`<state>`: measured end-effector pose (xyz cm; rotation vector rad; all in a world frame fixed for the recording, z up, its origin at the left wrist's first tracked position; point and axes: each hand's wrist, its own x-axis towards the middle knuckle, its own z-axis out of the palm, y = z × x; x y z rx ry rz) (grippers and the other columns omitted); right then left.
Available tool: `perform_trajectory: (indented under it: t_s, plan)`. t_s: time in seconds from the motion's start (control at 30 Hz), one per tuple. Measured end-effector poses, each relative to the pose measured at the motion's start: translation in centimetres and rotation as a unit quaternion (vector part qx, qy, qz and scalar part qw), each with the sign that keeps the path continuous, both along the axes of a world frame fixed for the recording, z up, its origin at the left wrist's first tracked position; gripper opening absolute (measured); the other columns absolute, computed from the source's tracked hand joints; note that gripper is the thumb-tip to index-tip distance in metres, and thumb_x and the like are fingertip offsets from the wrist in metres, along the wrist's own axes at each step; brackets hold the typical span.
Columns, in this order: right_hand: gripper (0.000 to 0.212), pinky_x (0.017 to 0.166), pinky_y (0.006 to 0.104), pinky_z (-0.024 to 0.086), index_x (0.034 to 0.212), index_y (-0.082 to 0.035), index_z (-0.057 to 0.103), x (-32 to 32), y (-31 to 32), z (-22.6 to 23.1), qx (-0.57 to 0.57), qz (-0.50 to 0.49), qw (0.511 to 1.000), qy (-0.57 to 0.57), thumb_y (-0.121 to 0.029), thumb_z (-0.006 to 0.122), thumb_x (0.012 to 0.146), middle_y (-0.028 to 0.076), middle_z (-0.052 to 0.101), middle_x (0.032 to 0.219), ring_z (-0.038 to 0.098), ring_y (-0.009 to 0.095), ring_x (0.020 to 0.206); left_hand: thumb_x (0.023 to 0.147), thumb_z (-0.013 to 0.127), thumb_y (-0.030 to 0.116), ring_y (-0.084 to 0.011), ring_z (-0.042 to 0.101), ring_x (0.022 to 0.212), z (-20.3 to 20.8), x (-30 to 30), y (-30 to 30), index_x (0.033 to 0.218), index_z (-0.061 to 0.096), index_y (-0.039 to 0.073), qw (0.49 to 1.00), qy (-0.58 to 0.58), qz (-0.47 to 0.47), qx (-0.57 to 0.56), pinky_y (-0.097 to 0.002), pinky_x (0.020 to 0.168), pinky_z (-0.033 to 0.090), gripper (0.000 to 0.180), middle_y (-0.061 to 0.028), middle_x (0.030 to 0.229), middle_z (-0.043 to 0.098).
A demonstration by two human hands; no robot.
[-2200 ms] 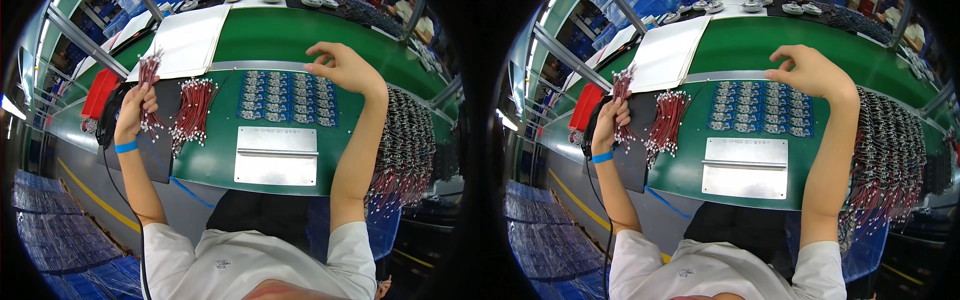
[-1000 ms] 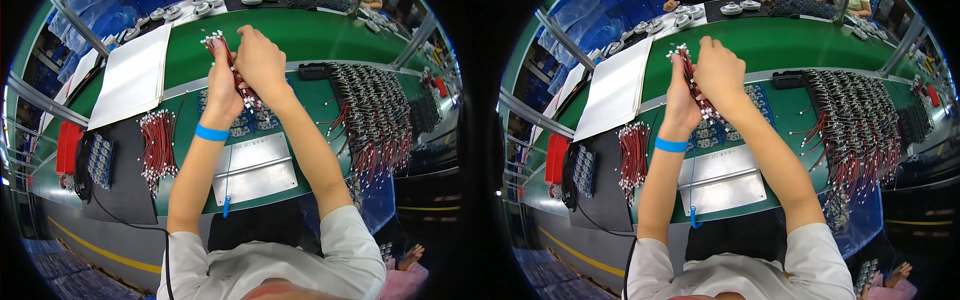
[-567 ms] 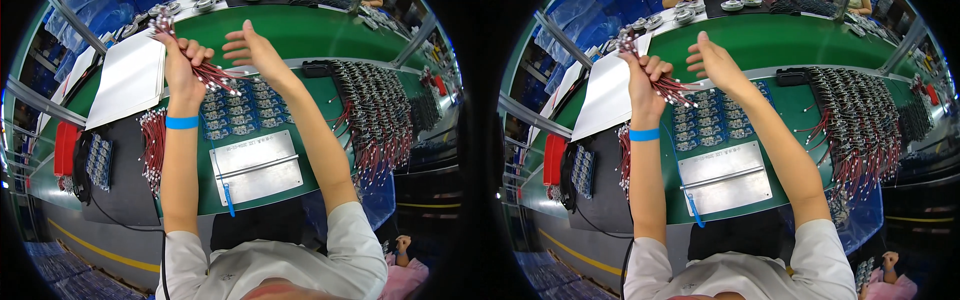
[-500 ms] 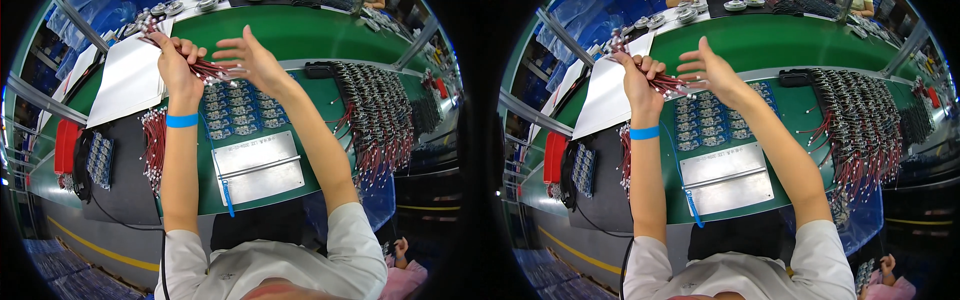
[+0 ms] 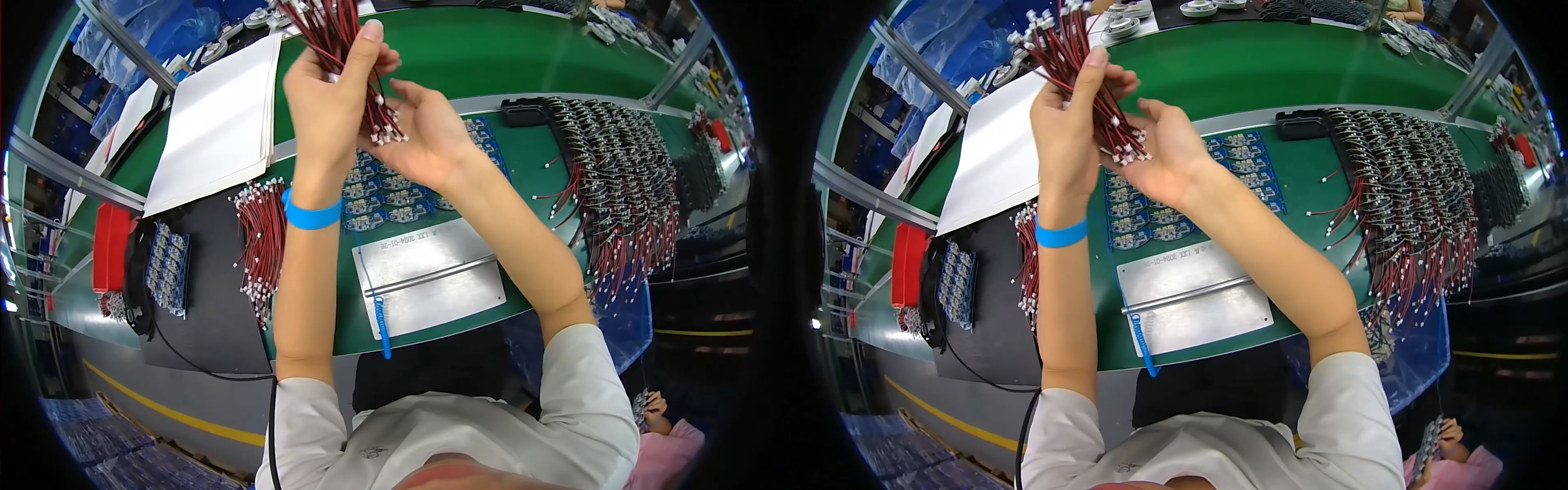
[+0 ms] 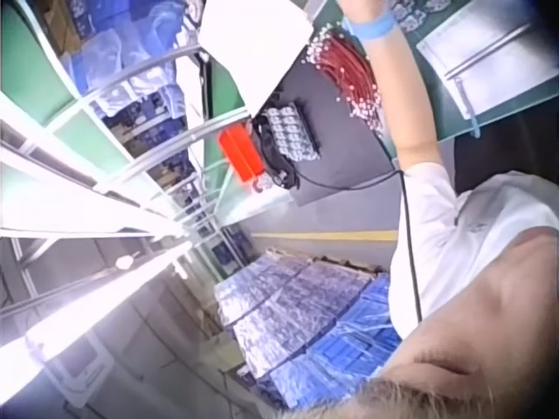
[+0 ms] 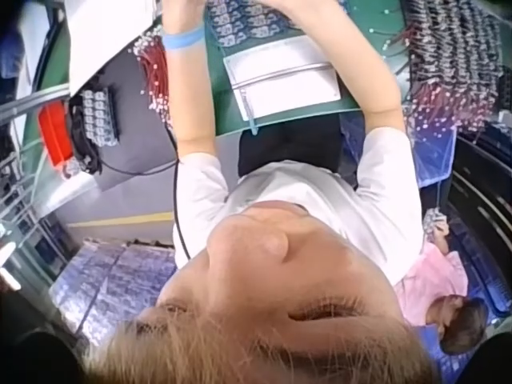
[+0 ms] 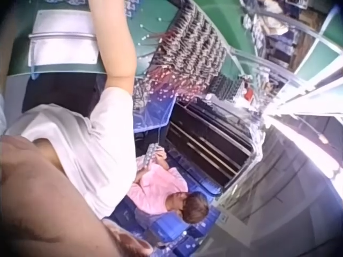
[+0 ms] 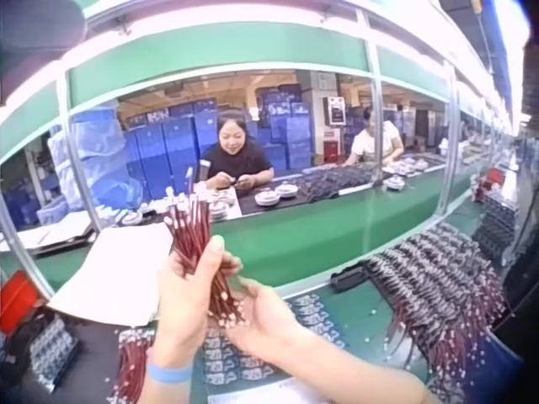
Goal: Manually inserting and organizing wires into electronic circuit board panels on an assembly line.
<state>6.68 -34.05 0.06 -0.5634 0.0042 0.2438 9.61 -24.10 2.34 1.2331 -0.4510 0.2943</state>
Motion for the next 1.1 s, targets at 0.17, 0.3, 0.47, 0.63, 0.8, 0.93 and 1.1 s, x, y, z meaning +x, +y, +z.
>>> perform_trajectory:
  t_s: [0.17,0.3,0.47,0.63,0.8,0.93,1.1]
  plan:
    - [0.033,0.105,0.0487,0.045,0.125,0.001,0.043,-0.7,1.0,0.8,0.047,0.010,0.996,0.075,-0.021,0.025,0.107,0.018,0.055,0.130,0.056,0.029,0.120,0.086,0.079,0.020,-0.0109,0.060,0.056,0.5,-0.3,0.7,0.098,0.063,-0.001,0.998,-0.030,0.019,-0.049,-0.0229,0.051,0.047,0.030,-0.0054,0.074,0.065]
    - [0.033,0.106,0.0481,0.045,0.125,0.002,0.043,-0.8,0.8,0.9,0.060,0.000,0.995,0.084,-0.019,0.025,0.106,0.017,0.055,0.129,0.056,0.027,0.120,0.090,0.075,0.022,-0.0103,0.052,0.054,0.2,-0.6,-0.2,0.092,0.063,0.001,0.999,-0.022,0.040,-0.015,-0.0250,0.050,0.043,0.024,-0.0016,0.066,0.054]
    - [0.032,0.105,0.0474,0.044,0.124,0.001,0.045,0.3,0.2,-0.9,0.122,0.016,0.988,0.093,-0.017,0.026,0.104,0.016,0.056,0.126,0.056,0.025,0.120,0.093,0.071,0.026,-0.0110,0.052,0.053,0.8,-1.2,-0.8,0.092,0.062,0.000,0.998,-0.014,0.027,-0.059,-0.0255,0.049,0.043,0.028,-0.0020,0.064,0.053]
    - [0.032,0.108,0.0489,0.041,0.121,0.002,0.047,-1.5,0.8,2.0,0.058,-0.022,0.993,0.101,-0.016,0.026,0.104,0.015,0.057,0.123,0.056,0.026,0.117,0.091,0.075,0.029,-0.0087,0.054,0.048,0.0,-0.8,0.1,0.081,0.061,0.002,0.998,-0.051,-0.023,0.011,-0.0229,0.047,0.044,0.032,-0.0019,0.059,0.057]
    - [0.032,0.106,0.0490,0.042,0.118,0.003,0.046,-1.4,0.4,1.2,0.104,-0.034,0.991,0.073,-0.018,0.027,0.105,0.017,0.059,0.117,0.056,0.028,0.111,0.093,0.071,0.028,-0.0069,0.053,0.048,1.3,-2.1,-0.2,0.078,0.059,0.005,0.992,-0.006,-0.105,-0.073,-0.0214,0.047,0.039,0.030,-0.0006,0.064,0.058]
    - [0.038,0.103,0.0433,0.044,0.112,0.006,0.050,-2.7,0.9,1.9,0.116,0.025,0.992,0.051,-0.024,0.028,0.105,0.017,0.060,0.109,0.056,0.028,0.103,0.105,0.051,0.027,-0.0079,0.035,0.045,2.1,-1.6,1.8,0.091,0.054,0.005,0.970,0.018,-0.213,-0.114,-0.0243,0.043,0.030,0.026,0.0020,0.059,0.038]
    - [0.035,0.106,0.0419,0.043,0.122,0.003,0.046,-1.5,0.7,-0.3,0.132,0.008,0.987,0.088,-0.021,0.025,0.106,0.017,0.058,0.119,0.056,0.027,0.114,0.098,0.064,0.021,-0.0066,0.052,0.044,2.9,-2.4,1.6,0.080,0.060,0.006,0.994,0.047,-0.079,-0.055,-0.0217,0.041,0.042,0.024,0.0016,0.059,0.055]
